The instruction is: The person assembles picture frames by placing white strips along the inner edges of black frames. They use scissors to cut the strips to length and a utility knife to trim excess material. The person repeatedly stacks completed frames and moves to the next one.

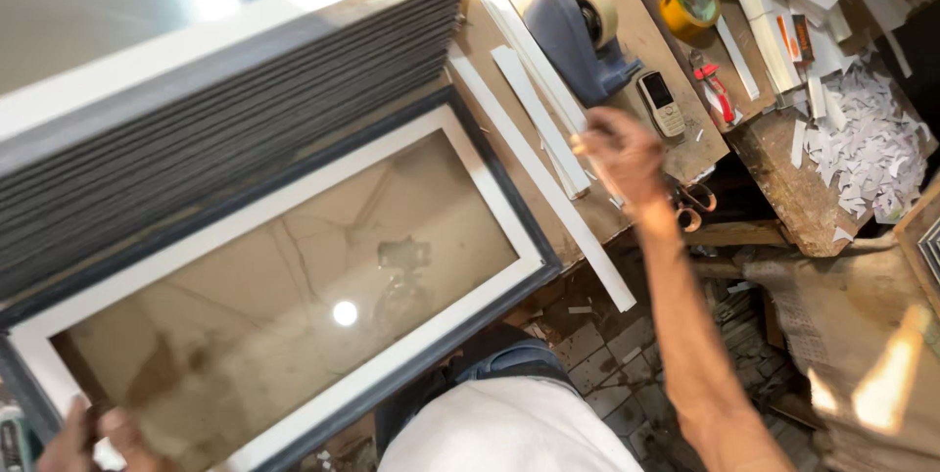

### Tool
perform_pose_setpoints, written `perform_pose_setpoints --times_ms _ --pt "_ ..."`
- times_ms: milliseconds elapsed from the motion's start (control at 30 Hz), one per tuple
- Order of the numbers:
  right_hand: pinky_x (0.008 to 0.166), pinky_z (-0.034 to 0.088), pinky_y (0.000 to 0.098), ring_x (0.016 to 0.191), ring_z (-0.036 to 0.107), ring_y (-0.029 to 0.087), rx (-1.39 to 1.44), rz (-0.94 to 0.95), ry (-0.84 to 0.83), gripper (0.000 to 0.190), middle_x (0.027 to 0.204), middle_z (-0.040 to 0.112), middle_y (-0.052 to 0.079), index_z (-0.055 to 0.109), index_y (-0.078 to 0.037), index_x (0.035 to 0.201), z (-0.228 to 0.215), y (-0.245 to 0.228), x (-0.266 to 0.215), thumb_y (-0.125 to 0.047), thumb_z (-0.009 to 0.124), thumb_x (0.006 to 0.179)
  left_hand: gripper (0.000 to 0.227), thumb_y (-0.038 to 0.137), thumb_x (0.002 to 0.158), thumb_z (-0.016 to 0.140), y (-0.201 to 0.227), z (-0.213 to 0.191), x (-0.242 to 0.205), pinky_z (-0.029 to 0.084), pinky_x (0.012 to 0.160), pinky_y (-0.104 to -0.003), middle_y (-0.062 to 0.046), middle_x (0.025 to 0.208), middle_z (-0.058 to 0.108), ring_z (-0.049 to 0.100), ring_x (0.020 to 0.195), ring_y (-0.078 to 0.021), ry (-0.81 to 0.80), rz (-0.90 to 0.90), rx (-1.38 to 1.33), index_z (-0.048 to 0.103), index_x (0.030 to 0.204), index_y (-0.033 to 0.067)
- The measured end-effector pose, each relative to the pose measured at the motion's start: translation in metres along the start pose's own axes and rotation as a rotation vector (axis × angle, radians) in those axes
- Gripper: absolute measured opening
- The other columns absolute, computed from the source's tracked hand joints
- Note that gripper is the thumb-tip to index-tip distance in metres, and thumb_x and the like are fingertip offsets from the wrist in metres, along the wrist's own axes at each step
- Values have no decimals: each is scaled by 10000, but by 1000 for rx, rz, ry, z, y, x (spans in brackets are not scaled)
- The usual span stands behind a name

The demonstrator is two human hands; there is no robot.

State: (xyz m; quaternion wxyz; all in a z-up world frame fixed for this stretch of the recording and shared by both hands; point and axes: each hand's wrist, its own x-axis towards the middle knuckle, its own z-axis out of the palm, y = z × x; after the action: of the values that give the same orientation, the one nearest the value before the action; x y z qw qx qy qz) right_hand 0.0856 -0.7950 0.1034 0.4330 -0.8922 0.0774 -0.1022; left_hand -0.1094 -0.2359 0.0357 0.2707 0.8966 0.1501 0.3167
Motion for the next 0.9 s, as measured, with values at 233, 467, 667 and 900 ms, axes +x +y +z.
perform_pose_setpoints --times_ms 233,467,667,900 --pt "825 619 305 933 756 199 53 90 -57 310 1077 764 120 699 8 1249 -58 67 15 -136 748 979 237 134 1017 796 51 36 -27 506 1053 -415 -189 1175 726 656 1140 -326 -147 2 52 752 1225 29" --pt "818 575 319 892 729 190 -85 91 -422 566 951 766 116 674 -22 1232 47 35 -45 -328 884 806 253 158 975 711 -76 1 -38 427 973 -499 -227 1118 618 549 1105 -387 75 -61 634 706 1157 -17" --pt "728 584 337 756 706 189 -196 8 -228 473 877 728 102 745 -36 1132 71 31 -67 -255 875 734 281 159 884 648 -150 -12 -35 473 997 -494 -210 1010 633 588 1040 -374 80 -243 556 735 1083 -20" --pt "616 597 295 770 764 214 192 219 -179 477 1037 695 107 686 76 1178 85 43 -76 -121 830 768 266 213 938 792 -137 -17 -28 532 881 -437 -210 935 697 669 895 -324 111 -403 293 769 1036 -33"
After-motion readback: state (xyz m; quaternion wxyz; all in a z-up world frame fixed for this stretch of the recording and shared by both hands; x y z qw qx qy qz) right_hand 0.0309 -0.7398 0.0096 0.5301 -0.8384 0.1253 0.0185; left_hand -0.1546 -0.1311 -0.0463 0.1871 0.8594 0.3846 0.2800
